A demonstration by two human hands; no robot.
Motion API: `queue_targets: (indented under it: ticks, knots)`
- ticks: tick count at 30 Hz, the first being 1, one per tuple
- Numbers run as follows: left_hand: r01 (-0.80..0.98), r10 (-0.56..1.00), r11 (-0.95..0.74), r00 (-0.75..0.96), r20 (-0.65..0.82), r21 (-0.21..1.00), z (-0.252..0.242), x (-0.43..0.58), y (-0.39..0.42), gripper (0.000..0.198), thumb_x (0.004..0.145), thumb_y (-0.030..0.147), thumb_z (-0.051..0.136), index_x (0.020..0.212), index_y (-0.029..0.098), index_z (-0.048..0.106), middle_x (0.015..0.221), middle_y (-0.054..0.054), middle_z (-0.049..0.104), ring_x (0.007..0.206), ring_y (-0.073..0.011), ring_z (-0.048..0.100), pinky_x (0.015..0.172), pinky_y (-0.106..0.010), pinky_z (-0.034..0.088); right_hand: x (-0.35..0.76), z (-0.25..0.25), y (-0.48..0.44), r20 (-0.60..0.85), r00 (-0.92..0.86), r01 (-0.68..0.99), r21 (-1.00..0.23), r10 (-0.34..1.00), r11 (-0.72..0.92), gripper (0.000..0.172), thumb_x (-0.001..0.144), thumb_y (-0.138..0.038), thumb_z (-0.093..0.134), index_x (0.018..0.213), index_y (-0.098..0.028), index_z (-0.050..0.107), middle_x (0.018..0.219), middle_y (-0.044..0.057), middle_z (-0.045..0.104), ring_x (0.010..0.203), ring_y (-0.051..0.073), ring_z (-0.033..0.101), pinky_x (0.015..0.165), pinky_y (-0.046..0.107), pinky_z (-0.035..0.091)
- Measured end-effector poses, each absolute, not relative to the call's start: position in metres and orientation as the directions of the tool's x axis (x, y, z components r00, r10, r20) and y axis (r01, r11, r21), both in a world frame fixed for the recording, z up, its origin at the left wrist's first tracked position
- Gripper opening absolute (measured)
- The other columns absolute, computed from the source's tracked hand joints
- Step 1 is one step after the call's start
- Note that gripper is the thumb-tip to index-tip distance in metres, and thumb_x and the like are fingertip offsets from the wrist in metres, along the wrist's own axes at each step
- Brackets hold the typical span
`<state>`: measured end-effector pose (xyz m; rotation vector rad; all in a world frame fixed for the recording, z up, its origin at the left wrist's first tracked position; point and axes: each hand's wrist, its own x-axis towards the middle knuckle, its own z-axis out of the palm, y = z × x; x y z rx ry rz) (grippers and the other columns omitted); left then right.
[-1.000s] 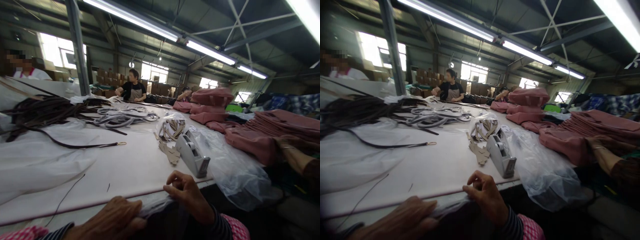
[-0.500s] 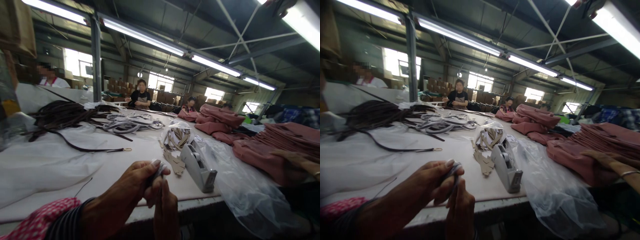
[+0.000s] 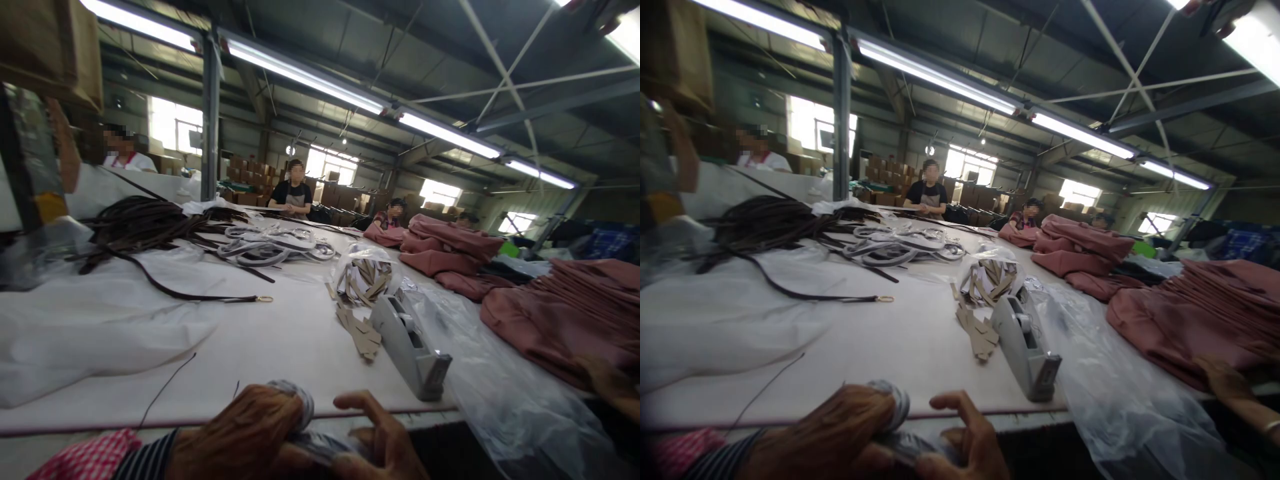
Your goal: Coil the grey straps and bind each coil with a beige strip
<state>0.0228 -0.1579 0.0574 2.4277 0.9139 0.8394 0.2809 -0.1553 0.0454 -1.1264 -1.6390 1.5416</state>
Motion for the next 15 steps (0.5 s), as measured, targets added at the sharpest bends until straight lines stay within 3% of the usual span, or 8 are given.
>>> queue_targets:
  ticks: [2,5,7,10,12,15]
  knots:
    - [0.420,0.782,-0.514,0.587,0.208,0.748,0.077,0.023,-0.169,0.041,0.095,0.061,0.054,0.083,0.022,0.059,0.082,-0.003,0.062,0.075,-0.0185,0.052,0.072,-0.025,0.046,0.286,0.066,-0.148,-0.065,-0.411,0.198,-0.980,0.909,0.020,0.065,0.070,-0.055,0.085,0.119,-0.019,0.061,0.063,-0.008,0.048,0.056,0.010,0.043,0.054,0.022,0.032]
    - [0.303,0.802,-0.162,0.595,-0.053,0.939,0.110,0.031,-0.179,0.049,0.093,0.066,0.050,0.078,0.020,0.057,0.066,0.001,0.053,0.059,-0.0146,0.044,0.056,-0.023,0.039,0.273,0.070,-0.142,0.265,-0.217,0.333,-0.884,0.939,0.326,0.041,0.084,-0.049,0.075,0.112,-0.020,0.068,0.074,-0.001,0.060,0.070,0.016,0.055,0.069,0.028,0.046]
    - [0.173,0.799,0.002,0.592,-0.106,0.985,0.124,0.040,-0.180,0.051,0.095,0.065,0.045,0.081,0.018,0.059,0.058,0.003,0.047,0.051,-0.0117,0.037,0.050,-0.022,0.032,0.255,0.052,-0.145,0.493,-0.070,0.421,-0.774,0.867,0.474,0.035,0.097,-0.047,0.059,0.122,-0.023,0.066,0.098,0.006,0.070,0.085,0.021,0.064,0.081,0.033,0.052]
    - [-0.102,0.826,0.141,0.560,-0.061,0.985,0.134,0.055,-0.173,0.051,0.097,0.060,0.048,0.079,0.015,0.062,0.051,0.004,0.045,0.048,-0.0096,0.035,0.051,-0.022,0.030,0.225,0.018,-0.156,0.618,0.104,0.464,-0.723,0.780,0.511,0.040,0.106,-0.043,0.039,0.133,-0.026,0.062,0.128,0.012,0.068,0.110,0.027,0.067,0.093,0.039,0.054]
    - [-0.252,0.853,0.186,0.522,-0.028,0.950,0.140,0.064,-0.166,0.049,0.097,0.058,0.051,0.079,0.014,0.064,0.051,0.003,0.046,0.048,-0.0093,0.038,0.052,-0.021,0.033,0.206,0.003,-0.163,0.620,0.122,0.466,-0.725,0.775,0.506,0.043,0.106,-0.046,0.039,0.134,-0.023,0.063,0.118,0.015,0.072,0.104,0.029,0.070,0.086,0.039,0.057]
    - [-0.409,0.880,0.196,0.475,0.025,0.891,0.152,0.073,-0.153,0.045,0.096,0.057,0.056,0.095,0.014,0.069,0.056,0.004,0.048,0.046,-0.0088,0.039,0.048,-0.021,0.034,0.185,-0.003,-0.168,0.528,0.086,0.396,-0.796,0.845,0.457,0.052,0.105,-0.053,0.036,0.124,-0.017,0.069,0.077,0.010,0.073,0.064,0.023,0.070,0.062,0.033,0.057]
